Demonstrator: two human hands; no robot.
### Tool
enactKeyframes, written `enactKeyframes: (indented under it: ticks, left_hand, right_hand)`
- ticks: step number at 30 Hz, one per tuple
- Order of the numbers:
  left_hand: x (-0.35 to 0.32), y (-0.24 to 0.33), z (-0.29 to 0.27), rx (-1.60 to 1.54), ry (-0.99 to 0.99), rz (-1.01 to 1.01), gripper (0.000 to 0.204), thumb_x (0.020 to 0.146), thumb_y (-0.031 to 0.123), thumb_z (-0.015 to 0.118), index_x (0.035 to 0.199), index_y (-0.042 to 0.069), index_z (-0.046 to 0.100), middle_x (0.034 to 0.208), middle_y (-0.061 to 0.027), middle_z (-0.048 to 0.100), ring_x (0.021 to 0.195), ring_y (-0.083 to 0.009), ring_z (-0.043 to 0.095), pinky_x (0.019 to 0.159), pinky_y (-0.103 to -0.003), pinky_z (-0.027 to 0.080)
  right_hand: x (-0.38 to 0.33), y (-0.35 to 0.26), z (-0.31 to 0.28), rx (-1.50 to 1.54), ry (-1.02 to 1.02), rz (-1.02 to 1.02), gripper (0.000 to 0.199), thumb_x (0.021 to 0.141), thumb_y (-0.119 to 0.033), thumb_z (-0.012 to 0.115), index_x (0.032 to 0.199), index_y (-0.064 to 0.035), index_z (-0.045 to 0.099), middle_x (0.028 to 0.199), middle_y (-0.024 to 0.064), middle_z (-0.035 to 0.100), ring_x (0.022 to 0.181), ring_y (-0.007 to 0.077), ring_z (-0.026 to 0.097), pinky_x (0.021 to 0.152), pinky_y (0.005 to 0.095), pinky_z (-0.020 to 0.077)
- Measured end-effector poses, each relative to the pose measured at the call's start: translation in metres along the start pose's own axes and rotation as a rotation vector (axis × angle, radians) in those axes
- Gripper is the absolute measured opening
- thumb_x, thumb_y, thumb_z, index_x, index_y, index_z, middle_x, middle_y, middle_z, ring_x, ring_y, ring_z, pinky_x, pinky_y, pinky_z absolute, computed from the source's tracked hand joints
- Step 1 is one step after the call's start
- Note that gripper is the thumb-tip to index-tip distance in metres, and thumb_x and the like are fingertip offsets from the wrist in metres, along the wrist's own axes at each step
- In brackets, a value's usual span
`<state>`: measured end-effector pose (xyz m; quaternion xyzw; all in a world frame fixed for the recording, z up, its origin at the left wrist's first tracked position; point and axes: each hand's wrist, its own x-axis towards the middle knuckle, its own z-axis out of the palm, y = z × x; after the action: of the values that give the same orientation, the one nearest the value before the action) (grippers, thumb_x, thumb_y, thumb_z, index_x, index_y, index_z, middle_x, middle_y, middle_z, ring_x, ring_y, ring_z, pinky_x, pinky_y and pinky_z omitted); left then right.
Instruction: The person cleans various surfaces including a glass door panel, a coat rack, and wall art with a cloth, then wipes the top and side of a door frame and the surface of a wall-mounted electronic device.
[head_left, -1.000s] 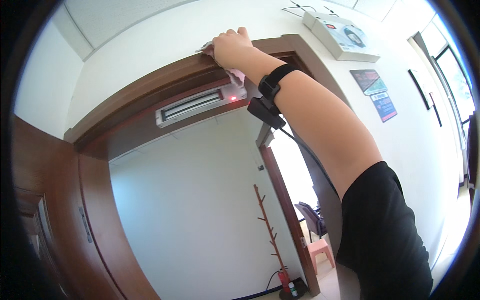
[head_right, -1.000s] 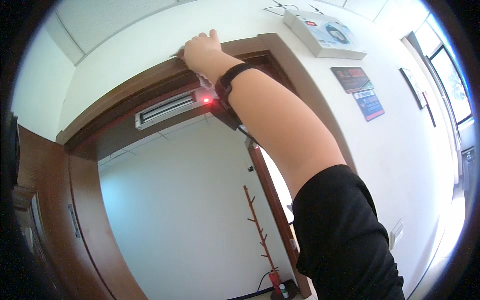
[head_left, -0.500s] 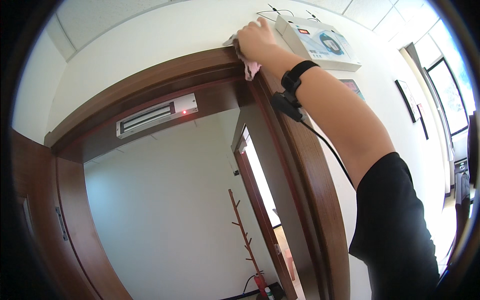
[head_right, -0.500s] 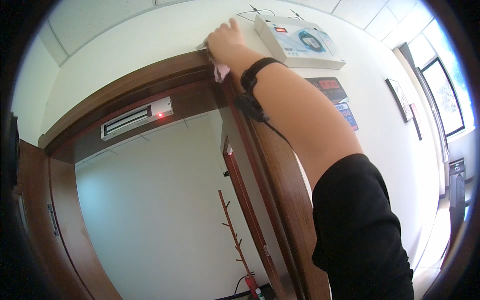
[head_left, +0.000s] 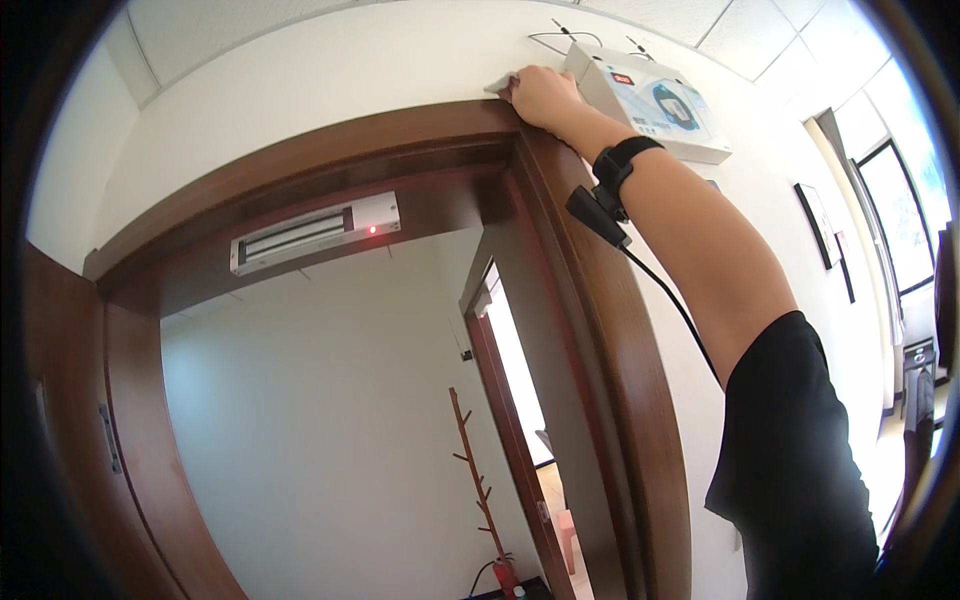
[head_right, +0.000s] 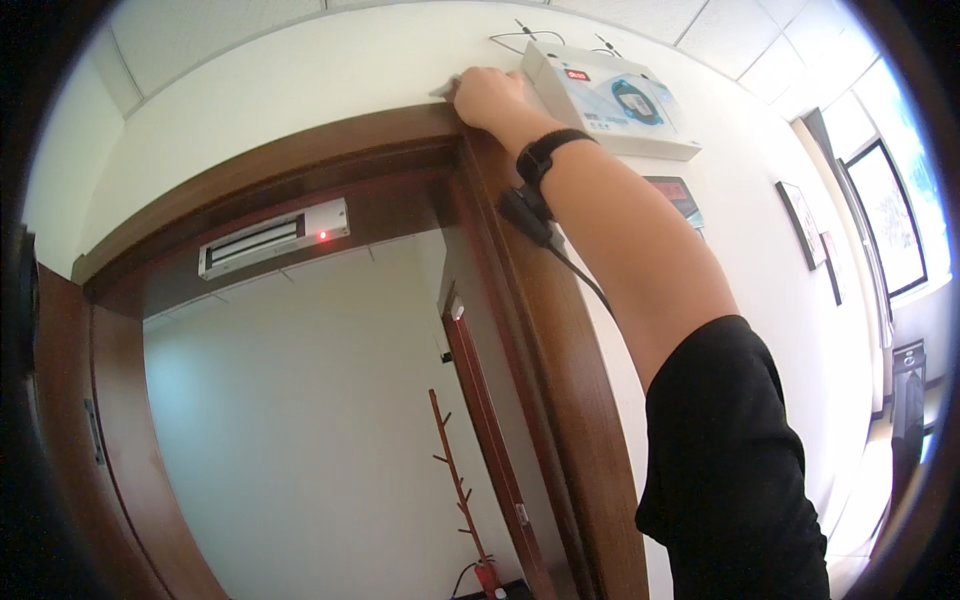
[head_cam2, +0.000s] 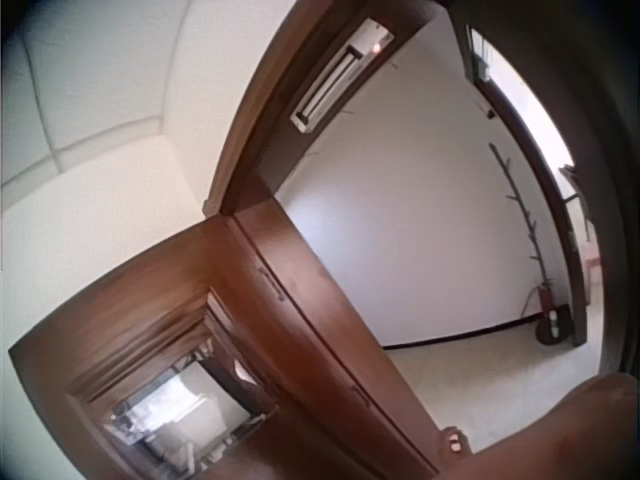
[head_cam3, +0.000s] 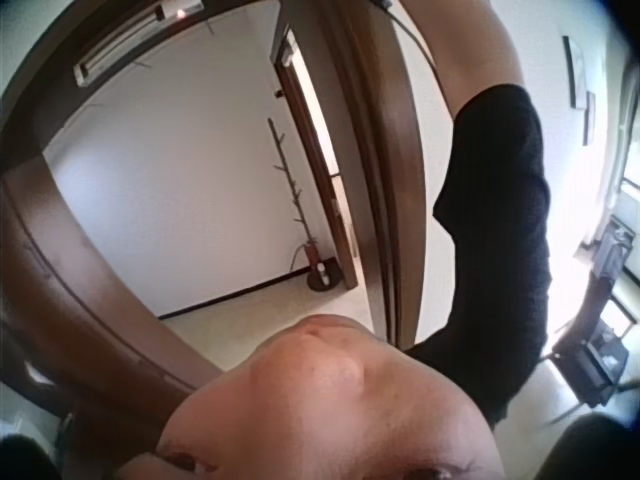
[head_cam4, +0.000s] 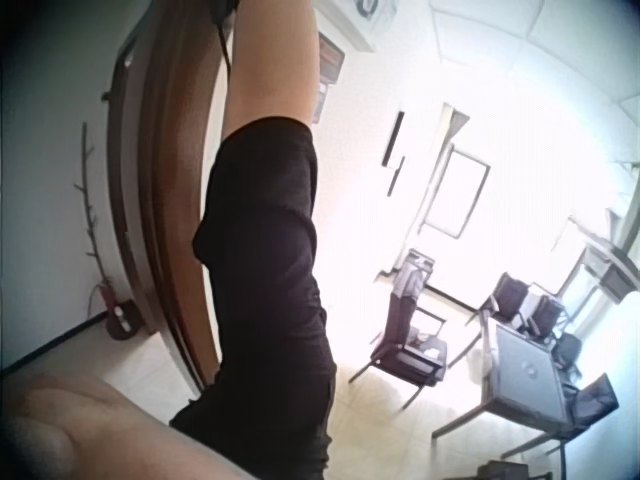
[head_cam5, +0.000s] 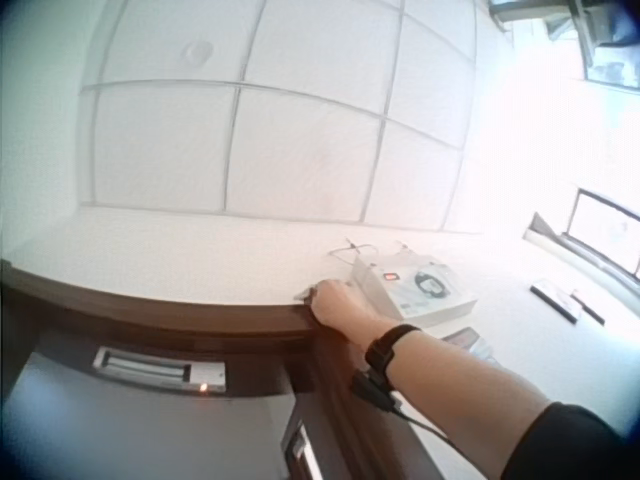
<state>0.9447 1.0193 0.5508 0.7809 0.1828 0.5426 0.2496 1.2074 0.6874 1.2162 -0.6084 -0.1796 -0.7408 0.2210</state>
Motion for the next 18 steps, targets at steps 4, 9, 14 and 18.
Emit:
enactKeyframes:
  ticks: [4,9,14,18]
  left_hand:
    - [-0.041,-0.031,-0.016,0.031,0.008,-0.141,0.022,0.092,0.021,0.063,0.107,0.005,0.063,0.104,-0.0135,0.065,0.088,-0.0269,0.064,0.075,-0.037,0.051]
    - [-0.064,-0.063,-0.031,0.035,-0.016,-0.223,0.022,0.092,0.021,0.063,0.107,0.005,0.063,0.103,-0.0134,0.065,0.087,-0.0268,0.064,0.075,-0.037,0.051]
    - [-0.086,-0.081,-0.048,0.037,0.006,-0.293,0.021,0.092,0.021,0.063,0.107,0.005,0.063,0.103,-0.0134,0.065,0.087,-0.0267,0.064,0.075,-0.037,0.051]
    - [-0.083,-0.1,-0.064,0.031,-0.019,-0.293,0.021,0.092,0.021,0.063,0.107,0.006,0.063,0.103,-0.0134,0.065,0.086,-0.0267,0.064,0.074,-0.037,0.051]
  right_hand:
    - [-0.002,-0.037,-0.002,0.229,-0.025,0.011,0.035,0.095,-0.034,0.048,0.102,-0.0085,0.071,0.101,0.0189,0.07,0.095,0.0399,0.065,0.091,0.0493,0.0446]
    - [0.012,-0.055,0.025,0.173,0.18,-0.171,0.032,0.092,-0.031,0.05,0.102,-0.008,0.07,0.096,0.0179,0.071,0.093,0.0365,0.066,0.088,0.0486,0.0473]
    - [0.023,-0.062,0.033,0.186,0.294,-0.082,0.023,0.087,-0.024,0.056,0.101,-0.0181,0.074,0.112,0.0153,0.066,0.111,0.0344,0.058,0.103,0.0444,0.036]
    - [-0.018,-0.034,0.024,-0.002,0.417,0.192,0.034,0.087,-0.034,0.061,0.114,-0.013,0.068,0.123,0.0169,0.056,0.12,0.0394,0.048,0.099,0.0518,0.0377]
